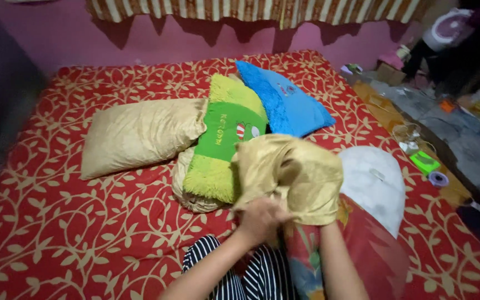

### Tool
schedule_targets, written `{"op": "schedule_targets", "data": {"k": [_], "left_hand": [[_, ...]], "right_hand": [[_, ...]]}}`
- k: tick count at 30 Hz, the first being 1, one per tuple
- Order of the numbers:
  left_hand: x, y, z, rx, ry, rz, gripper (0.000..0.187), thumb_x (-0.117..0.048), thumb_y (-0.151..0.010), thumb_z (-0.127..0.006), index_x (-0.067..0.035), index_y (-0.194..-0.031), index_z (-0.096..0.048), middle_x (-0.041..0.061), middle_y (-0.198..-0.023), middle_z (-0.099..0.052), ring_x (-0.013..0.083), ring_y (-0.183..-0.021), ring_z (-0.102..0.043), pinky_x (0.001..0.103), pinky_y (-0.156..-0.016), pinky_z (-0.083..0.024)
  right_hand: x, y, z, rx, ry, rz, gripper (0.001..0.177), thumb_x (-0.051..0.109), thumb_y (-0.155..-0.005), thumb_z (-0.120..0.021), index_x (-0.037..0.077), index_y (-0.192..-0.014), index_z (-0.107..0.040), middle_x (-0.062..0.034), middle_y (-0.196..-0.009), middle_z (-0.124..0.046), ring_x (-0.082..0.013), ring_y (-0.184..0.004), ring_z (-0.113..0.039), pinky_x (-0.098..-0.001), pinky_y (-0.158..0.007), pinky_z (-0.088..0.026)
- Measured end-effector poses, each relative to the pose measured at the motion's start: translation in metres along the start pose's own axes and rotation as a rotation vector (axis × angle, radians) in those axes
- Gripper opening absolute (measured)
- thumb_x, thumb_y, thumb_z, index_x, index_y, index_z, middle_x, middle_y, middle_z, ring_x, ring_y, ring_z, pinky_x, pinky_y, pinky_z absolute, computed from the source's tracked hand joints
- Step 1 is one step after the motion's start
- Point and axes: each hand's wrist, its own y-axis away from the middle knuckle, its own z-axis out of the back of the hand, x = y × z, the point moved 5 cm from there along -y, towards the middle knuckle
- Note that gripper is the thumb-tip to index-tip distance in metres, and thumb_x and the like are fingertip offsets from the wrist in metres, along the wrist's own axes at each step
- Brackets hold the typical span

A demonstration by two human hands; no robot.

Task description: The person sits on a bed and inserts white pillow filling into a gold pillowcase. They push the filling in, adjust the fabric, and zip the case closed, then smooth the finished pillow.

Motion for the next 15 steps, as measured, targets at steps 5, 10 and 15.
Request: {"op": "schedule_targets", "data": {"k": [5, 10, 15], "left_hand": [[0.055, 0.018, -0.068, 0.172, 0.299, 0.886, 0.054, -0.001, -0.072, -0.055, -0.006, -0.126, -0.054, 0.025, -0.105, -0.064, 0.0440, -0.099, -0.063, 0.052, -0.082, -0.051], [-0.012, 0.068, -0.085, 0.566, 0.573, 0.927, 0.058, 0.006, -0.080, -0.045, -0.005, -0.136, -0.049, 0.025, -0.102, -0.069, 0.0393, -0.098, -0.066, 0.050, -0.083, -0.053], [0.088, 0.126, -0.042, 0.517, 0.749, 0.959, 0.063, -0.001, -0.091, -0.036, -0.012, -0.152, -0.046, 0.018, -0.110, -0.070, 0.0290, -0.099, -0.069, 0.041, -0.088, -0.056]], "right_hand": [[0.040, 0.004, 0.040, -0.216, 0.102, 0.161, 0.051, 0.028, -0.088, -0.065, 0.006, -0.134, -0.058, -0.0197, -0.133, -0.058, -0.0358, -0.127, -0.049, -0.0482, -0.106, -0.033], [0.079, -0.011, 0.028, -0.460, 0.750, 0.595, 0.054, 0.033, -0.091, -0.064, 0.007, -0.137, -0.054, -0.0194, -0.138, -0.053, -0.0361, -0.133, -0.043, -0.0499, -0.110, -0.027], [0.001, -0.081, -0.072, -0.168, 1.438, 0.719, 0.057, 0.038, -0.093, -0.063, 0.007, -0.140, -0.051, -0.0191, -0.144, -0.048, -0.0364, -0.138, -0.037, -0.0516, -0.115, -0.021]]}}
